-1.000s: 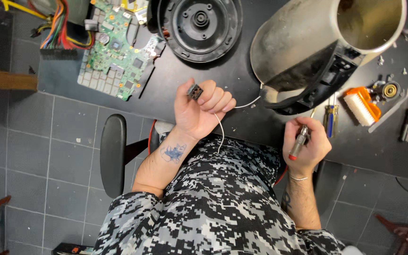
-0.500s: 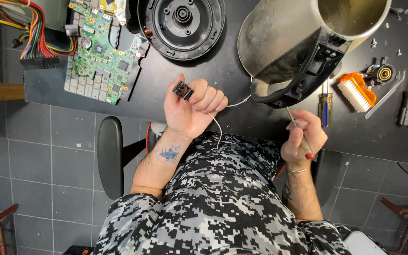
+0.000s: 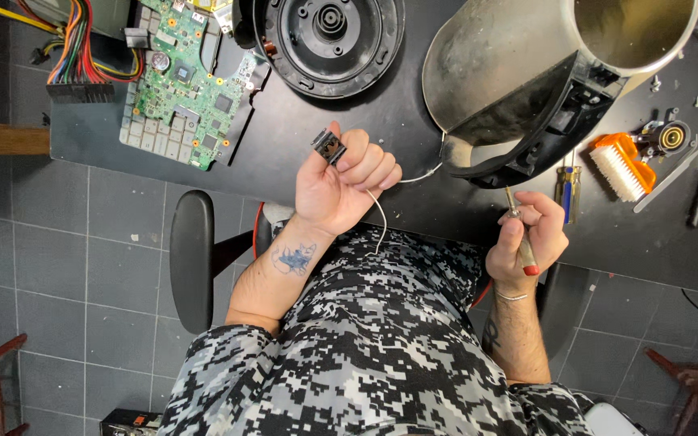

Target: The person disassembles a small black plastic component attached to a metal kettle, removes a switch, and uses a screwdriver to pry and clean inside the switch housing. The person then reassembles the switch and holds it up for inspection.

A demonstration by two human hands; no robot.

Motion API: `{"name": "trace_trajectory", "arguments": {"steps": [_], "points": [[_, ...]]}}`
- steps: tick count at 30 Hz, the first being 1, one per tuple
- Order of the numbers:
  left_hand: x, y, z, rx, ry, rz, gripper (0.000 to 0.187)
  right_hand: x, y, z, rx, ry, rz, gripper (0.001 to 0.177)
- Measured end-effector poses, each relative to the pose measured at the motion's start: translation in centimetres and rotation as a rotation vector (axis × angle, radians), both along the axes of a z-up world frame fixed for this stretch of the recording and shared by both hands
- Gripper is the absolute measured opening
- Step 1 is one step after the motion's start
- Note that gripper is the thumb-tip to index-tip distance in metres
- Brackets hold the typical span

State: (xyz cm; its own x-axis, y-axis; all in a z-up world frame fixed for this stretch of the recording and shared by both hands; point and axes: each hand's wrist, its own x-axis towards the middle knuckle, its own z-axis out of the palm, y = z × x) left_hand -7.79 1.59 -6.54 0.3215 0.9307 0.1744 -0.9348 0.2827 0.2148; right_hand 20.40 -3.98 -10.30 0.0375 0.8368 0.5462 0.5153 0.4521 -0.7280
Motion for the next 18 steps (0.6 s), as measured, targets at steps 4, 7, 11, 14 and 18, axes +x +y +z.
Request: {"name": "trace_trajectory", "arguments": {"steps": [4,7,11,14,18], "points": [[-0.1,0.0,0.3,0.01,-0.006,-0.003,0.047,-0.1,0.1,-0.2,0.002,-0.001,-0.006,0.049],[-0.2,0.0,0.3,0.014,-0.019,-0.003,0.049,-0.2,0.0,-0.1,0.002,-0.011,-0.012,0.05],[-0.2,0.1,-0.2,0.002,-0.006,0.012,0.048,-0.5,0.1,0.5,0.002,-0.038,-0.019,0.05],[-0.2,0.1,-0.4,-0.007,-0.004,0.014,0.046,-0.2,0.0,0.2,-0.003,-0.042,-0.017,0.05],[-0.2,0.0,-0.4,0.004,0.01,0.027,0.045,-0.2,0.1,0.2,0.002,-0.037,-0.01,0.049]]}}
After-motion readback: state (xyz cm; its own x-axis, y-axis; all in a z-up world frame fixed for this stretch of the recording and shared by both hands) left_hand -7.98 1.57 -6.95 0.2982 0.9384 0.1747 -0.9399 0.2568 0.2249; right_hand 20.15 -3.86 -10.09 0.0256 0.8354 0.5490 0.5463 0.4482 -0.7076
